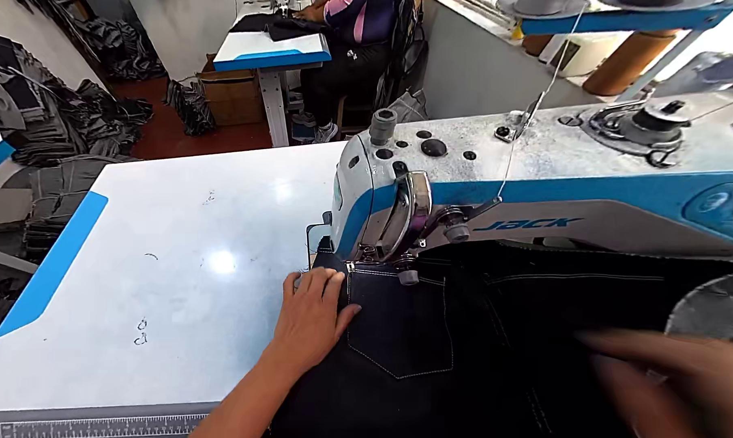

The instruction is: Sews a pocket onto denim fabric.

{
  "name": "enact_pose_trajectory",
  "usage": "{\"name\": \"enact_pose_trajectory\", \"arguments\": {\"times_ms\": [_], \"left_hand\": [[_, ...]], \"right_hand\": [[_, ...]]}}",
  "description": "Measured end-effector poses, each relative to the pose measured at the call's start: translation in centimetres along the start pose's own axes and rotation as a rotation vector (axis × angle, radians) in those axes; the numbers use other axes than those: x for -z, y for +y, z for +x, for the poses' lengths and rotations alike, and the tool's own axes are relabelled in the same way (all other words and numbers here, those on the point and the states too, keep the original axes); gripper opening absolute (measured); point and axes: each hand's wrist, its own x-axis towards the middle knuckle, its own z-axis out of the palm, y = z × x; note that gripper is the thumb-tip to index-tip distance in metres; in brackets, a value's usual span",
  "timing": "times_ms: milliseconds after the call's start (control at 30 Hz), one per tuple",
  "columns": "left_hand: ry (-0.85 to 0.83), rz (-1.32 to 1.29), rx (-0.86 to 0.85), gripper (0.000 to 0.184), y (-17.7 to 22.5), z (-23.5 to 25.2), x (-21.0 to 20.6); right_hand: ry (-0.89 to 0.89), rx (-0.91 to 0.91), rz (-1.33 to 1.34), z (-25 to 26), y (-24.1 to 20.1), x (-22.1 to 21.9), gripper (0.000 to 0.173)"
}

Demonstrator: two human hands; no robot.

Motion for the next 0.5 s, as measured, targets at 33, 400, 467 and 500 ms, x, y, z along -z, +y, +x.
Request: {"name": "enact_pose_trajectory", "arguments": {"times_ms": [33, 400, 467, 500], "left_hand": [[0.021, 0.009, -0.018, 0.063, -0.7, 0.8, -0.2], [-0.19, 0.165, 0.101, 0.113, -0.7, -3.6, 2.8], [-0.136, 0.169, 0.077, 0.114, 1.2, -6.0, 2.6], [-0.148, 0.153, 0.071, 0.114, 1.8, -6.5, 2.5]], "right_hand": [[-0.047, 0.05, 0.048, 2.1, 1.3, -4.3, 0.033], [-0.167, 0.119, 0.114, 10.3, 3.2, -19.4, 0.051], [-0.015, 0.227, 0.212, 7.2, 4.5, -21.6, 0.06], [0.015, 0.251, 0.208, 6.3, 5.1, -21.5, 0.057]]}}
